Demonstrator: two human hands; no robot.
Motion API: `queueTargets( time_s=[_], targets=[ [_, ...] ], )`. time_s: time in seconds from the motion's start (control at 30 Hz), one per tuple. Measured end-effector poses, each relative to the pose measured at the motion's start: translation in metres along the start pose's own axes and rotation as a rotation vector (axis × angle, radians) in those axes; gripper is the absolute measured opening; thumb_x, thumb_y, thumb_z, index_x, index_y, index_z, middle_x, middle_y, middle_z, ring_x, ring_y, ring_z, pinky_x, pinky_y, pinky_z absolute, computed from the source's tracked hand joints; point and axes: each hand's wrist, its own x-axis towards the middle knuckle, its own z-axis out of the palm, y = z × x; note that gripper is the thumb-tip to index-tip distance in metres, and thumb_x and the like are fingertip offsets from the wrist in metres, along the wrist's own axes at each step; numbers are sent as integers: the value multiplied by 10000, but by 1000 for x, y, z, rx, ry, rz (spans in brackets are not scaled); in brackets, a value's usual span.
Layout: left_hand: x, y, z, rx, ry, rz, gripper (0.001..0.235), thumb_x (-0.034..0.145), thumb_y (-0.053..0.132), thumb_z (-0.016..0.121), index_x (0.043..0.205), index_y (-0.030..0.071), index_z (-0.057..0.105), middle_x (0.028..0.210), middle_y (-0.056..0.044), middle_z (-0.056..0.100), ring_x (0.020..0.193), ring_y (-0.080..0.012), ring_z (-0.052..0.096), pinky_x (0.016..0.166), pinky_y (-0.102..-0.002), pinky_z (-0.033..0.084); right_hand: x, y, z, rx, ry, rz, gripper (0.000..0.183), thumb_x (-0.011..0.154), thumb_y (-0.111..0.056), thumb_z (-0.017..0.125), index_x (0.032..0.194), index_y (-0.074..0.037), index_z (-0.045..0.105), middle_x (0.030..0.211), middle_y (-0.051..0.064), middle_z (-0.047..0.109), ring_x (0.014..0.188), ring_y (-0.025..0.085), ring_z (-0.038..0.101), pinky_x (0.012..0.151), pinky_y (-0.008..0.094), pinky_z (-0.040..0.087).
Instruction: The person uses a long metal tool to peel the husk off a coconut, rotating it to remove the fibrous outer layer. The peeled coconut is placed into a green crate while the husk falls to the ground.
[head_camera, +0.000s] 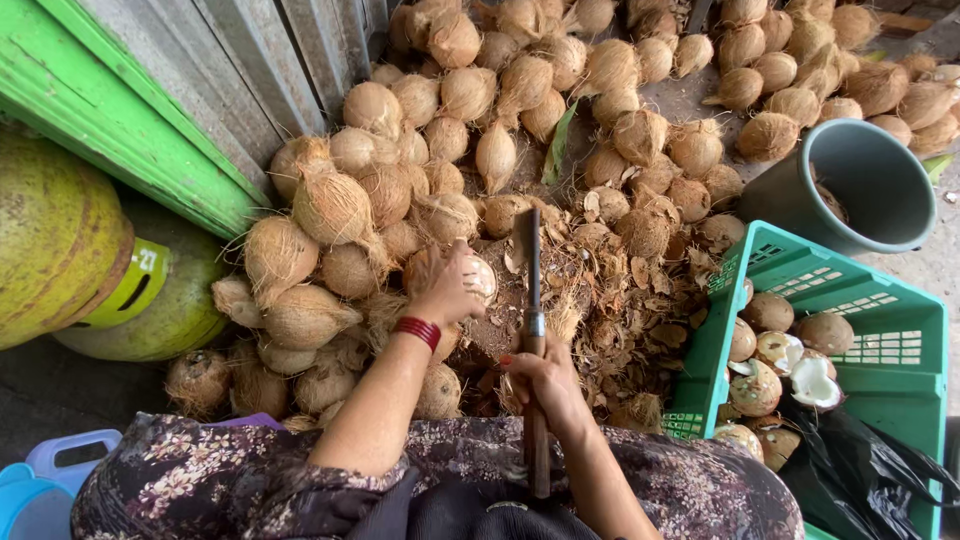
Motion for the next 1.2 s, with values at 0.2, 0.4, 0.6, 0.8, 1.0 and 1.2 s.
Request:
queueTargets(
  time_s=[0.2, 0.4, 0.6, 0.8, 1.0, 1.2],
  targets=[
    [9, 10, -10, -64, -117, -71, 1079, 492, 136, 923, 1426, 236, 393, 1471, -198, 408, 1359, -431, 428, 1145, -603, 391, 36, 36, 12, -140, 33, 114, 201, 834, 39, 609, 851, -113, 478, 615, 55, 584, 412, 143, 458, 367, 267, 399],
    [-2, 21, -6, -74, -144, -97, 1227, 515, 140, 938, 1532, 233, 259, 1594, -228, 219, 1449, -460, 265, 1197, -627, 247, 18, 24, 11, -140, 51, 190, 152, 835, 7, 606, 821, -108, 507, 589, 44, 536, 410, 148, 444, 358, 284, 384],
    [4, 20, -15, -64, -167, -108, 1235, 577, 140, 934, 1570, 188, 202, 1645, -260, 79, 1518, -457, 109, 1219, -637, 112, 1, 13, 5, -354, 51, -238, 166, 841, 0, 626, 804, -86, 489, 626, 41, 550, 506, 139, 499, 446, 289, 425],
    [6, 15, -18, -35, -137, -89, 1211, 564, 171, 967, 1546, 255, 263, 1625, -226, 156, 1495, -435, 157, 1223, -616, 95, 36, 55, -3, -84, 1, 293, 185, 818, -10, 596, 793, -140, 467, 583, 46, 528, 436, 173, 445, 390, 333, 394],
    [-12, -3, -1, -45, -4, 18, 1122, 476, 251, 961, 1454, 246, 412, 1306, -103, 572, 1227, -307, 527, 1114, -491, 417, 35, 66, -7, -214, 35, 267, 141, 855, -44, 638, 763, -78, 536, 602, 40, 538, 459, 161, 466, 397, 314, 380],
    [-6, -6, 4, -88, 34, -57, 1209, 485, 267, 965, 1500, 193, 313, 1297, -160, 504, 1231, -364, 483, 1072, -532, 418, 15, 40, -1, -338, 131, -266, 158, 879, -43, 654, 815, -97, 520, 677, 42, 574, 532, 117, 520, 458, 269, 455]
  ],
)
